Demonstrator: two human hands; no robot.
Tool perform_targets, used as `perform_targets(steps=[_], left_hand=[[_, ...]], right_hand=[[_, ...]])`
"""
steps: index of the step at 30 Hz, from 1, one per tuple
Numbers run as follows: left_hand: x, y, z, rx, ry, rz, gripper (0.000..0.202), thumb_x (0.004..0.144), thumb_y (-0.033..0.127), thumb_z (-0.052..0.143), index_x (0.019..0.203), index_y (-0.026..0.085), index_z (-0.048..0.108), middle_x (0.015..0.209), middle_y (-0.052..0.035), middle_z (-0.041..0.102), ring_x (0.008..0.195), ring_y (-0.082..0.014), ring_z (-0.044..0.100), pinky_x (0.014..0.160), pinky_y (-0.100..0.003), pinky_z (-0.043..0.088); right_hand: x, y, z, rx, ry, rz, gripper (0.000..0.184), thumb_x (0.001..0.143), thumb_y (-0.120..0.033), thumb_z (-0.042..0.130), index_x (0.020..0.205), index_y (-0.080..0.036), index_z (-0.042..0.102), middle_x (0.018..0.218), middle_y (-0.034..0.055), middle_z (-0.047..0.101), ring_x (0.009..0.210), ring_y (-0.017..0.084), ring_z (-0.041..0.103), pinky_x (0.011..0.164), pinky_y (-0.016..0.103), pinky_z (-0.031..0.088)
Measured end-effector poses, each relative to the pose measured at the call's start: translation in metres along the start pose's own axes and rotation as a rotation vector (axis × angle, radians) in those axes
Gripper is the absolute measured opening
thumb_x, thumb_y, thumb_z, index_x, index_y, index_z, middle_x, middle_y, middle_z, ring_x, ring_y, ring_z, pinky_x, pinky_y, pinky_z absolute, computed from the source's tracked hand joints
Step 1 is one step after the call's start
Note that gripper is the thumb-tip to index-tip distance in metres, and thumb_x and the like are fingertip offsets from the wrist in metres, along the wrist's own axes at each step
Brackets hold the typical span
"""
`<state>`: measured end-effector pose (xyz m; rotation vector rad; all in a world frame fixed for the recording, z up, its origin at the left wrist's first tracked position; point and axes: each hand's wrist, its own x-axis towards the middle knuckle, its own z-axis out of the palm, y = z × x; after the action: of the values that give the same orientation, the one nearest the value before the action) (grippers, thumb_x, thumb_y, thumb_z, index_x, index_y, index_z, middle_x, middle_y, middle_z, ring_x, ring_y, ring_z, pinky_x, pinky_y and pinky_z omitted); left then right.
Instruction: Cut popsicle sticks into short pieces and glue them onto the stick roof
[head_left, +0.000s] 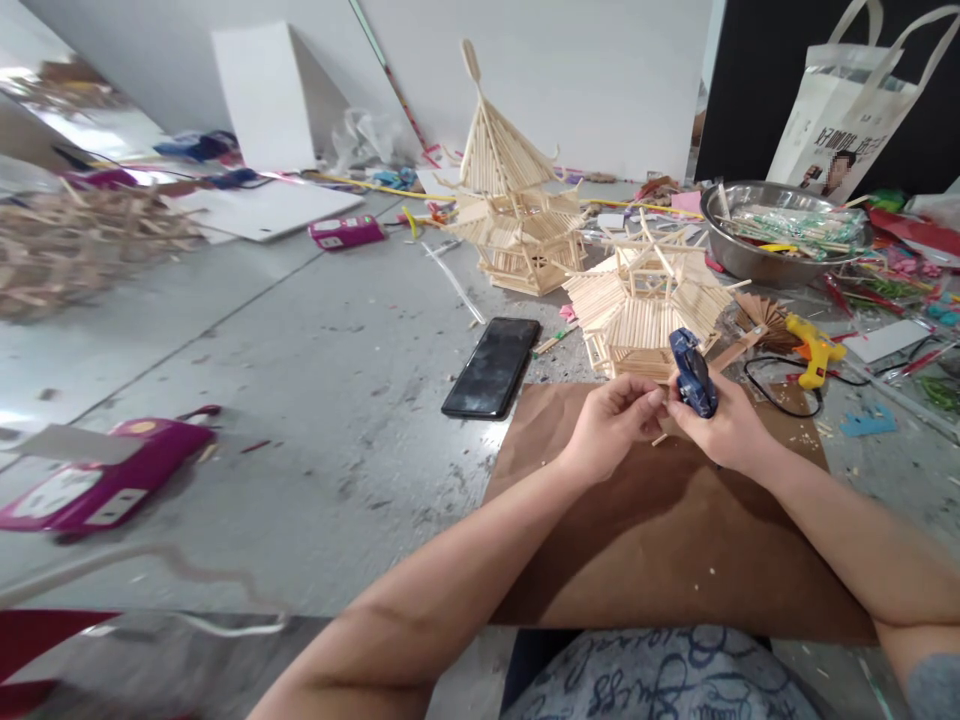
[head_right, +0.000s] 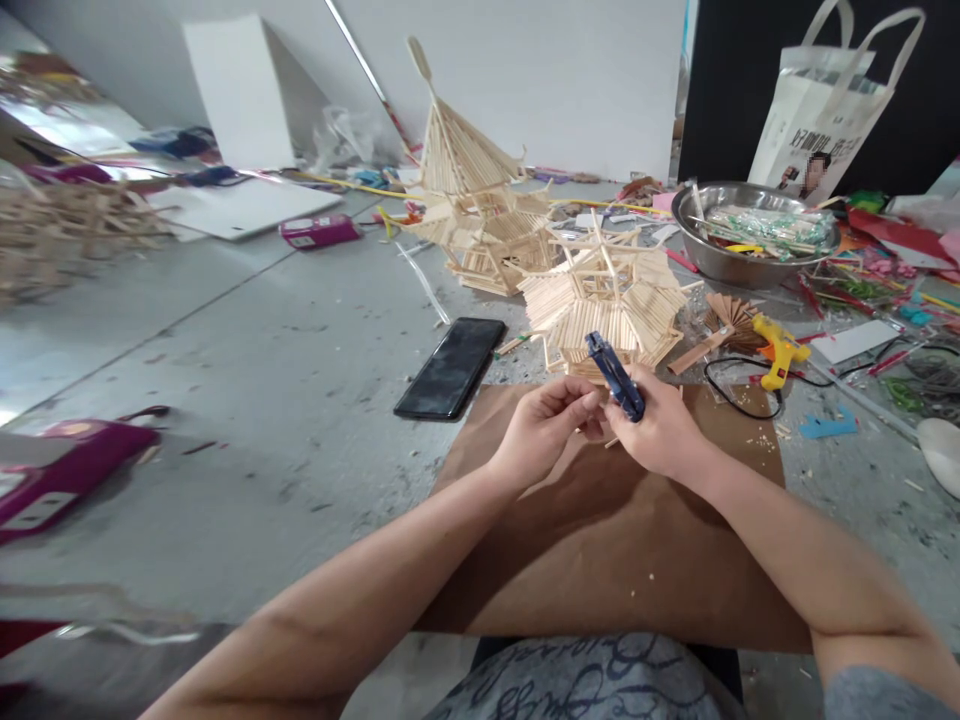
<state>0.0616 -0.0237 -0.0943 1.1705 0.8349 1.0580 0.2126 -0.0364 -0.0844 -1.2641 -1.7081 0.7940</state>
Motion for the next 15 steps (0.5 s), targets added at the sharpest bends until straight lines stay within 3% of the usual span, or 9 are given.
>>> perform_targets(steps=[8,15], left_hand=[[0.0006,-0.0074,0.0050,-0.307,-0.018,-0.172,0.039,0.051,0.036,0.082,0.074,0.012,0.063,0.062,0.0001,0.064,0.050,-0.0081,0.058,0.053,-0.022,0.050],[0.0000,-0.0061,0.0025,-0.165,0.024,-0.009,0.036,0.062,0.041,0.075,0.072,0.014,0.053,0.059,0.0026,0.062,0.049,-0.0094,0.059,0.050,-0.022,0.050]], right_hand=[[-0.0011,-0.0023,0.0020,0.010,0.061,0.018,0.012,0.071,-0.024,0.057,0.081,-0.022,0.050,0.075,0.0009,0.060,0.070,0.015,0.057,0.066,0.030,0.046],[0.0000,-0.0094,-0.0048,-0.030,0.016,-0.069,0.016,0.071,-0.023,0.054,0.085,-0.022,0.046,0.076,-0.0001,0.055,0.067,0.013,0.053,0.067,0.028,0.044]])
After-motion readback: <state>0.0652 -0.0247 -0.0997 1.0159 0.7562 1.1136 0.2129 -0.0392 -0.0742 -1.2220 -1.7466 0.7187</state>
